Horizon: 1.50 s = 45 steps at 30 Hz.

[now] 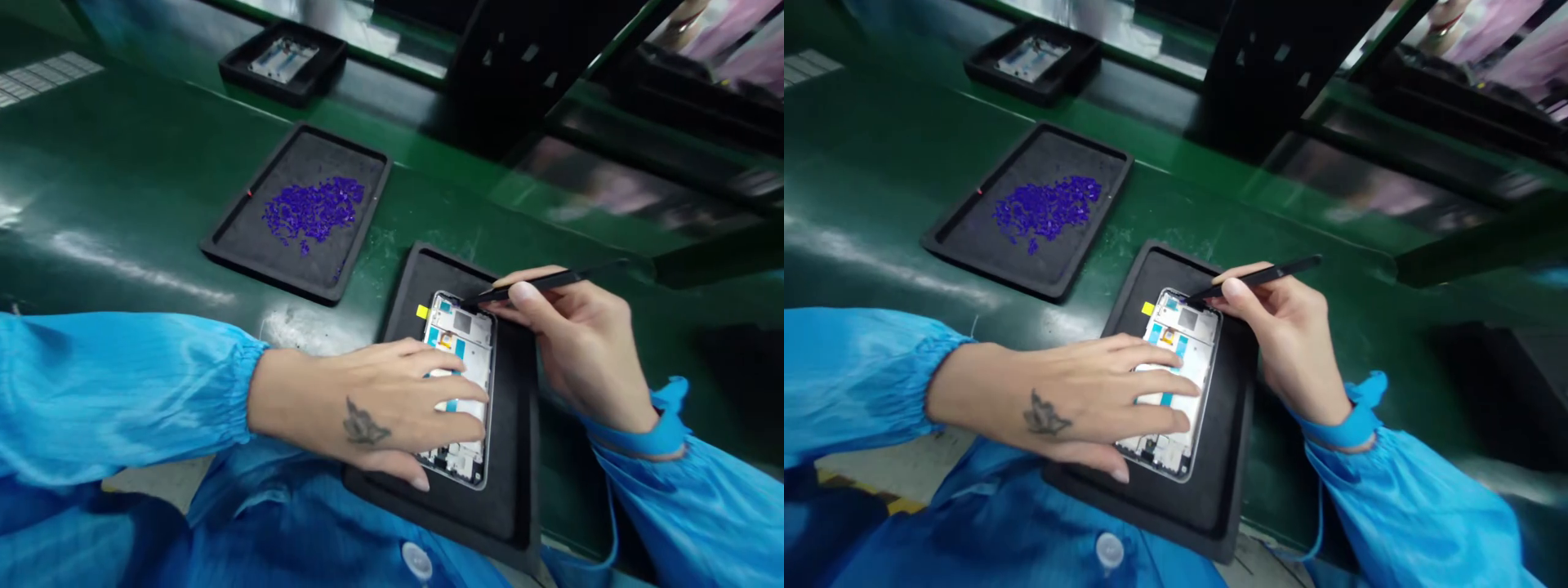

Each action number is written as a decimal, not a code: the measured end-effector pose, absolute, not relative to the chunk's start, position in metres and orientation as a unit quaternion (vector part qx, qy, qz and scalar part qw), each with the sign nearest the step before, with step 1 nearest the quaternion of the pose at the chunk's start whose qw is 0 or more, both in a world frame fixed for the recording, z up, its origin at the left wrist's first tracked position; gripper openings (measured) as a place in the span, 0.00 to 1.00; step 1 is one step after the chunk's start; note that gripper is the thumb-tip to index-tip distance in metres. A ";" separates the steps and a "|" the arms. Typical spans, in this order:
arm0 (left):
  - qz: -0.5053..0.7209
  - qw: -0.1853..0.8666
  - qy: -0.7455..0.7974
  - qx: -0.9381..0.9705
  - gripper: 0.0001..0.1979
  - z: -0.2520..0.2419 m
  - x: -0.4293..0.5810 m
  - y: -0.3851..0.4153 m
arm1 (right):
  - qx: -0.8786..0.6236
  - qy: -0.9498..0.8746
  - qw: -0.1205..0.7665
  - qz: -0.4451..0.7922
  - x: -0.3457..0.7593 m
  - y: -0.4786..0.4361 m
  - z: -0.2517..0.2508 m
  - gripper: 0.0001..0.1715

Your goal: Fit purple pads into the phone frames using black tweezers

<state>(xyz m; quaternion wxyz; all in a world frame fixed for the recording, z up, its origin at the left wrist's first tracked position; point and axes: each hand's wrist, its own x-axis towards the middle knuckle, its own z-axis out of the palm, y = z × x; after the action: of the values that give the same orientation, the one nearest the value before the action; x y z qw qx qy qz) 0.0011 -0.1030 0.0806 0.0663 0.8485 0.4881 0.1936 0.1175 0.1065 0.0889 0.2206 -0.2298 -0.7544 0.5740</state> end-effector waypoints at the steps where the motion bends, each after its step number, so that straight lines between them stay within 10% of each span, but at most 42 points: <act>1: 0.182 0.051 0.494 0.849 0.24 0.080 0.002 -0.103 | -0.229 -0.755 0.221 0.573 0.117 0.106 0.089 0.09; 8: 0.195 -0.192 0.462 0.844 0.16 0.076 -0.003 -0.091 | -0.231 -0.746 0.213 0.587 0.117 0.100 0.093 0.10; 19: 0.145 0.043 0.498 0.854 0.27 0.109 -0.009 -0.126 | -0.232 -0.727 0.214 0.609 0.117 0.104 0.094 0.11; 35: 0.145 -0.018 0.519 0.842 0.31 0.079 -0.002 -0.107 | -0.225 -0.742 0.220 0.592 0.112 0.111 0.087 0.09; 45: 0.187 -0.244 0.388 0.869 0.17 0.087 -0.005 -0.102 | -0.228 -0.728 0.225 0.606 0.113 0.110 0.088 0.11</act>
<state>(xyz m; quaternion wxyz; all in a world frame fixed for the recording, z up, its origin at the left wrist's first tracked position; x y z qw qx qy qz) -0.0048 -0.1020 0.0871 -0.2439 0.8689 0.3877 0.1875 0.1126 0.1102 0.0879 0.2255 -0.2279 -0.7276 0.6064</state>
